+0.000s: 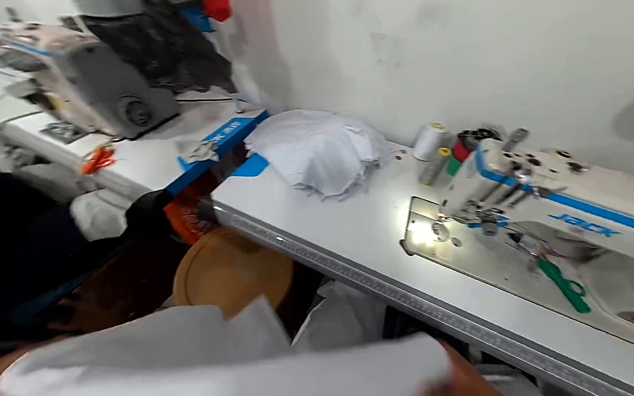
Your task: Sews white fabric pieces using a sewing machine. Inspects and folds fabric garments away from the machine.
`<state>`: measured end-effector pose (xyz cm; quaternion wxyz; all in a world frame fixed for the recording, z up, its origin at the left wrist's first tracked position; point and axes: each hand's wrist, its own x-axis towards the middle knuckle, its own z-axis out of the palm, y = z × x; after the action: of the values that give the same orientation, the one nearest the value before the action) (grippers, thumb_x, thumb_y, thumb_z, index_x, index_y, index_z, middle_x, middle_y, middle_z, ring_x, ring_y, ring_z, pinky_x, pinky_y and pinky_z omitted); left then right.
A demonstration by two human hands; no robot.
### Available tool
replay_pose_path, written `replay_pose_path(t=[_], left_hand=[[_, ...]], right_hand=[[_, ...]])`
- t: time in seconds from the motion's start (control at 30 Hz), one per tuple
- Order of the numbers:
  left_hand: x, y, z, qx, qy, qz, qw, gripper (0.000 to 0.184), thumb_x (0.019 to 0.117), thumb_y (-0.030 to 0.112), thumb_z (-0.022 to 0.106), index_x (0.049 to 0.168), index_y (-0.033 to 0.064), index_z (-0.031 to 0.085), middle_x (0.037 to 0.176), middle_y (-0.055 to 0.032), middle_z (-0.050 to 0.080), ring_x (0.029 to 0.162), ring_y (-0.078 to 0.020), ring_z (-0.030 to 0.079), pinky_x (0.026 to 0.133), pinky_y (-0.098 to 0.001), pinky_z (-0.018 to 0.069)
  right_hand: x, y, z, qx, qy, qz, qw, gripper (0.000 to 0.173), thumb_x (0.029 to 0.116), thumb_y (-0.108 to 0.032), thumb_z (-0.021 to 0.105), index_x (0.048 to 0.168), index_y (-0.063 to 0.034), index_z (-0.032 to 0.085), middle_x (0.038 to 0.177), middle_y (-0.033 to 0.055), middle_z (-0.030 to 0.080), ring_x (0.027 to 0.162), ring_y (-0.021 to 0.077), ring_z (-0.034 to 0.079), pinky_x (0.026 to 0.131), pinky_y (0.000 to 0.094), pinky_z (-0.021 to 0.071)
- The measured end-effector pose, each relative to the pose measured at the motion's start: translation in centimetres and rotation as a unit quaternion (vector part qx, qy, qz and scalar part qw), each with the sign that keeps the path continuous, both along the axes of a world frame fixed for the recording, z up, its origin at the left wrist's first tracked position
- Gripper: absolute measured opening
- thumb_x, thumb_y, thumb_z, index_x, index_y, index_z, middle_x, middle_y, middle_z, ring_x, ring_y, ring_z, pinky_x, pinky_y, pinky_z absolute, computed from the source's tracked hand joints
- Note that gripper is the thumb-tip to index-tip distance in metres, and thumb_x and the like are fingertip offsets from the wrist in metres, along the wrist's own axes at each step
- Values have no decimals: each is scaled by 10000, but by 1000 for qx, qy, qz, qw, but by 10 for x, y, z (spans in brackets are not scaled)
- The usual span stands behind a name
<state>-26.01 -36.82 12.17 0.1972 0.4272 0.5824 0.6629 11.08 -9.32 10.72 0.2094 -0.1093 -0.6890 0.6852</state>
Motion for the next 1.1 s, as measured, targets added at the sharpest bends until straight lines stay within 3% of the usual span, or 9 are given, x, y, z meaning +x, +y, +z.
replay_pose_path(t=[0.07,0.13,0.23,0.43,0.57,0.73,0.83,0.93,1.1], left_hand=[[-62,-16,-28,-107,36,-27,993,130,920,373,702,1011,286,736,917,220,728,842,145,647,736,-66,523],[-102,0,-53,-140,-48,90,985,147,941,214,567,951,147,697,827,89,747,745,16,693,701,-181,591],[-132,5,-50,-110,-124,219,961,265,1097,221,419,1105,87,648,959,32,744,882,-61,720,848,-274,608],[-126,-43,-122,-218,-243,254,910,268,1086,233,469,1229,34,577,935,-60,739,773,-147,740,679,-343,643],[-117,-38,-225,-483,-211,232,818,446,1059,334,558,1335,-16,544,1043,-184,702,819,-232,711,742,-406,604],[-76,2,-267,-789,188,-66,581,628,980,473,621,1205,-112,659,1256,-367,626,1230,-537,579,1017,-726,413],[-17,67,-244,-611,249,-206,723,420,1036,313,585,1266,-25,677,1219,-299,677,1173,-490,633,1025,-690,451],[70,137,-227,-398,222,-286,843,279,1010,131,593,1243,24,702,1229,-172,698,1129,-304,681,1014,-514,536],[163,177,-245,-278,444,-205,827,147,936,-6,607,1039,-7,713,1057,-186,710,1017,-363,701,884,-524,585]], right_hand=[[-81,27,-31,-71,-60,12,996,97,971,-190,669,1058,-171,708,936,-112,742,873,-9,694,809,240,594],[-149,40,-50,-93,-99,-8,991,187,1028,-178,601,1110,-33,687,965,26,734,894,96,695,854,337,586],[-190,31,-48,-27,-63,-15,998,226,1045,-241,581,1144,-74,695,1028,14,731,937,83,684,877,338,579],[-219,-10,-132,-94,-171,-10,981,294,1039,-239,608,1105,36,686,1003,132,727,928,175,699,872,391,573],[-212,-33,-242,-251,-325,-25,912,405,1055,-252,578,1340,35,550,1210,192,685,1047,250,703,896,404,579],[-93,-41,-199,-52,-210,211,953,321,1063,-201,530,1248,8,688,1169,163,722,1017,226,700,908,427,554],[-4,-22,-193,0,-185,198,963,311,1048,-195,559,1252,-5,696,1188,138,731,1085,206,701,1002,423,540],[69,-2,-227,-22,-324,-37,945,301,1043,-233,568,1222,-33,705,1156,130,725,1068,208,695,992,425,548],[111,-3,-256,-38,-380,-257,888,301,1029,-257,586,1233,-63,693,1112,96,722,1018,177,690,948,398,554]])
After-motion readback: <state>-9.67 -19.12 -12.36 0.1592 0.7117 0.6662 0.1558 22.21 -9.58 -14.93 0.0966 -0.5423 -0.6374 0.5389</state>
